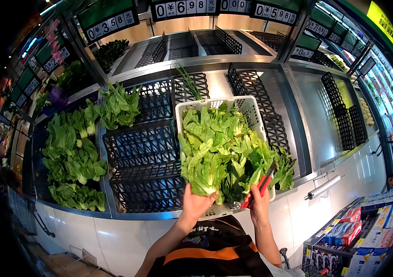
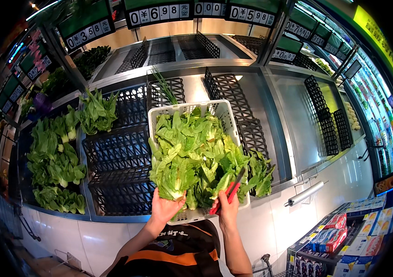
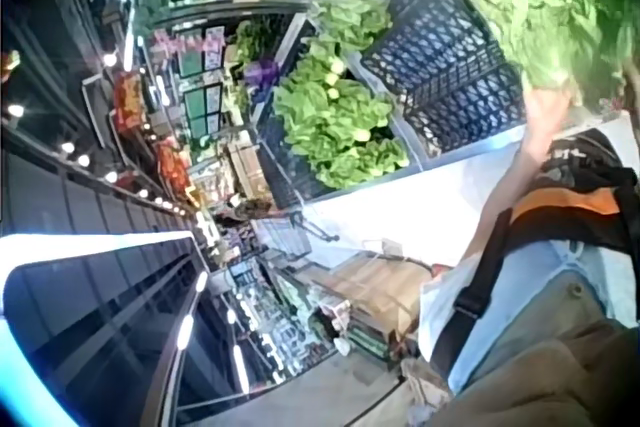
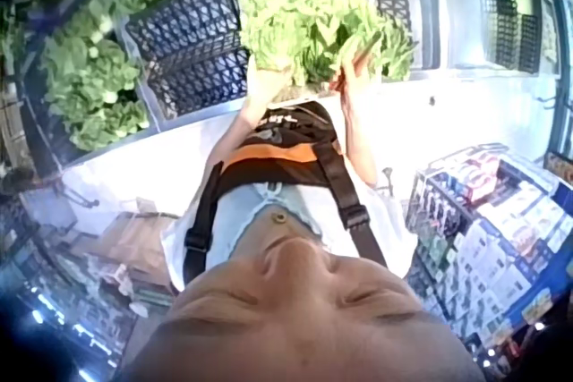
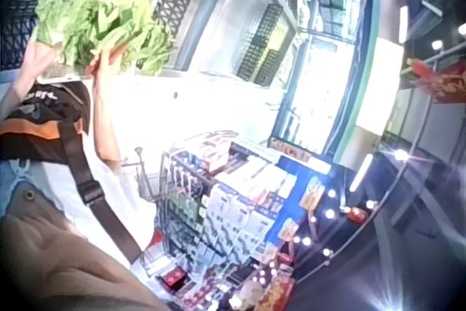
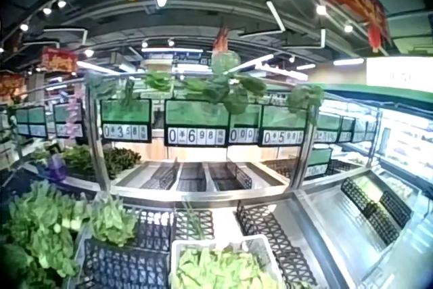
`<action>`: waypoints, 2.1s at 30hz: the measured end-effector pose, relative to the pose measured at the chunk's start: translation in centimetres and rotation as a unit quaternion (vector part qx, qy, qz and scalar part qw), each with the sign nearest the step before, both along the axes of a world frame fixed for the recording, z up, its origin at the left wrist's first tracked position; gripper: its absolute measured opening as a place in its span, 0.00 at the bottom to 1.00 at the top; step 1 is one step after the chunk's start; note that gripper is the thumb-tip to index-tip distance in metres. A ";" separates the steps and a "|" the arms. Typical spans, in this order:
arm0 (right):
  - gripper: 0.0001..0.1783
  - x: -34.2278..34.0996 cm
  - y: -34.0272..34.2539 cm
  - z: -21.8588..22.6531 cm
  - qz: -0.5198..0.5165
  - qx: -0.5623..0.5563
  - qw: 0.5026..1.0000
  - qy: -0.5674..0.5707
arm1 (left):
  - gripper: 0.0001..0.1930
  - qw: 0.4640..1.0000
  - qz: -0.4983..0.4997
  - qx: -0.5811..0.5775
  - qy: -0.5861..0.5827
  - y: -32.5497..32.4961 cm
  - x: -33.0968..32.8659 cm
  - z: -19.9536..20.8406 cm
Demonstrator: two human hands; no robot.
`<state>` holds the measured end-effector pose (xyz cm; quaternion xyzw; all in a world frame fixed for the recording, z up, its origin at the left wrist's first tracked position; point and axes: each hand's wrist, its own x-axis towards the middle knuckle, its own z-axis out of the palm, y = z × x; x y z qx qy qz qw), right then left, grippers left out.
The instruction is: The person picks up a white crate containing green leafy vegetables and places it on a supermarket display rack. Using red scissors, the person trims the roots and stems of individual vegetable plants and places some trimmed bunches onto an adjacent rack.
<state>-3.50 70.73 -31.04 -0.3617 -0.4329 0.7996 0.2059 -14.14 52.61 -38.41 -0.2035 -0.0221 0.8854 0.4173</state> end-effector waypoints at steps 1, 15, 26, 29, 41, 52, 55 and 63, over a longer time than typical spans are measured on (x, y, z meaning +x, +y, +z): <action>0.07 0.0 -0.2 0.1 0.023 -0.005 1.000 -0.014 | 0.27 0.999 -0.017 0.012 0.034 0.2 0.0 -0.1; 0.14 -2.1 -3.5 -0.3 0.143 0.068 0.987 -0.035 | 0.26 0.978 -0.089 -0.148 0.116 -0.6 0.8 0.2; 0.17 -1.5 -3.9 -0.4 0.144 0.147 0.978 -0.028 | 0.29 0.971 -0.067 -0.140 0.183 -0.1 0.8 4.3; 0.15 -1.8 -3.4 1.7 0.113 0.076 0.990 -0.036 | 0.26 0.960 -0.089 -0.149 0.220 -0.4 0.4 4.2; 0.19 -1.5 -3.6 2.4 0.083 0.054 0.995 0.003 | 0.45 0.911 -0.028 -0.260 0.319 3.0 0.2 8.0; 0.17 -1.5 -3.9 -0.8 0.015 0.177 0.978 -0.106 | 0.43 0.743 0.103 -0.457 0.479 5.7 3.1 4.7; 0.13 -1.9 -4.2 -0.2 0.010 0.176 0.977 -0.122 | 0.42 0.714 0.091 -0.457 0.522 5.4 2.7 4.7; 0.11 -1.8 -4.6 -0.8 -0.020 0.180 0.977 -0.110 | 0.42 0.810 0.038 -0.442 0.383 5.0 1.6 6.1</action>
